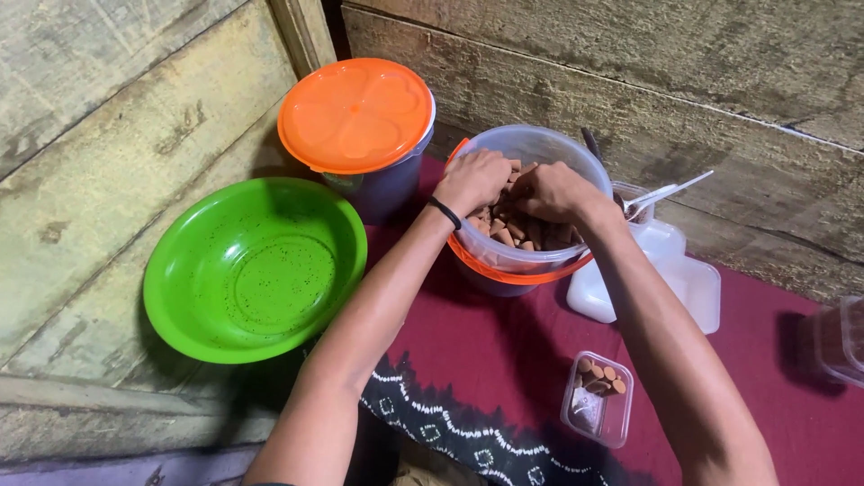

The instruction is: The person sits on the floor and transfers small, brown, cone-shaped clay pieces from a large orange bucket into a small, clear plastic container. They handle the pieces by hand, picking them up and placing them into the container.

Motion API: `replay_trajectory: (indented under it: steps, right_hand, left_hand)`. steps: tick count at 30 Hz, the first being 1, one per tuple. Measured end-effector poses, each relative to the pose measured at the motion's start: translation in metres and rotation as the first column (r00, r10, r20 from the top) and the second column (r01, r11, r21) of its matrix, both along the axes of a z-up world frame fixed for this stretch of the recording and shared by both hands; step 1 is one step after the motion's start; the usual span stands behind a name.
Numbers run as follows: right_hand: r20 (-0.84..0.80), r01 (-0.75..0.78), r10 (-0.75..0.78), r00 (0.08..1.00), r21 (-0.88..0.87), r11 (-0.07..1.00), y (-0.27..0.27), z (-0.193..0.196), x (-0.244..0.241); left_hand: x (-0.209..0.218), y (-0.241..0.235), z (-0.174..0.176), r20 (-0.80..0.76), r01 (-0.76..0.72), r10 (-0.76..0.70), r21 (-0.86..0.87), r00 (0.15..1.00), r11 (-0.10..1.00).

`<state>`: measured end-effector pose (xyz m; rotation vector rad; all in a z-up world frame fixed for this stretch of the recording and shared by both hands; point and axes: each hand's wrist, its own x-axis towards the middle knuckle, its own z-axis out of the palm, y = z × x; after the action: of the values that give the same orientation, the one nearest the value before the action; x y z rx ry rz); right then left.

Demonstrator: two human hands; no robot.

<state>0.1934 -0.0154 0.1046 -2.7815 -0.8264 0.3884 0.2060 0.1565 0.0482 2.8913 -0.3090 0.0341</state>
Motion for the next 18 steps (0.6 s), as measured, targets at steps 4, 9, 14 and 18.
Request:
replay_trajectory:
  steps: [4, 9, 14, 18]
  right_hand:
    - [0.028, -0.029, 0.029, 0.999, 0.007, 1.000, -0.002, 0.000, 0.000]
    - [0.063, -0.015, 0.015, 0.998, -0.001, 1.000, -0.009, -0.010, 0.012]
    - [0.054, -0.019, 0.018, 0.998, 0.005, 1.000, -0.007, -0.006, 0.007]
    - [0.068, -0.007, 0.008, 0.998, -0.012, 1.000, -0.006, -0.007, 0.009]
  left_hand:
    - [-0.002, -0.001, 0.005, -0.079, 0.041, -0.034, 0.097, 0.996, 0.994]
    - [0.015, 0.001, -0.013, -0.094, 0.019, -0.009, 0.096, 0.996, 0.995]
    - [0.008, 0.001, -0.002, -0.111, 0.044, -0.037, 0.063, 0.993, 0.997]
    - [0.004, 0.001, 0.001, -0.135, -0.026, 0.026, -0.001, 0.990, 1.000]
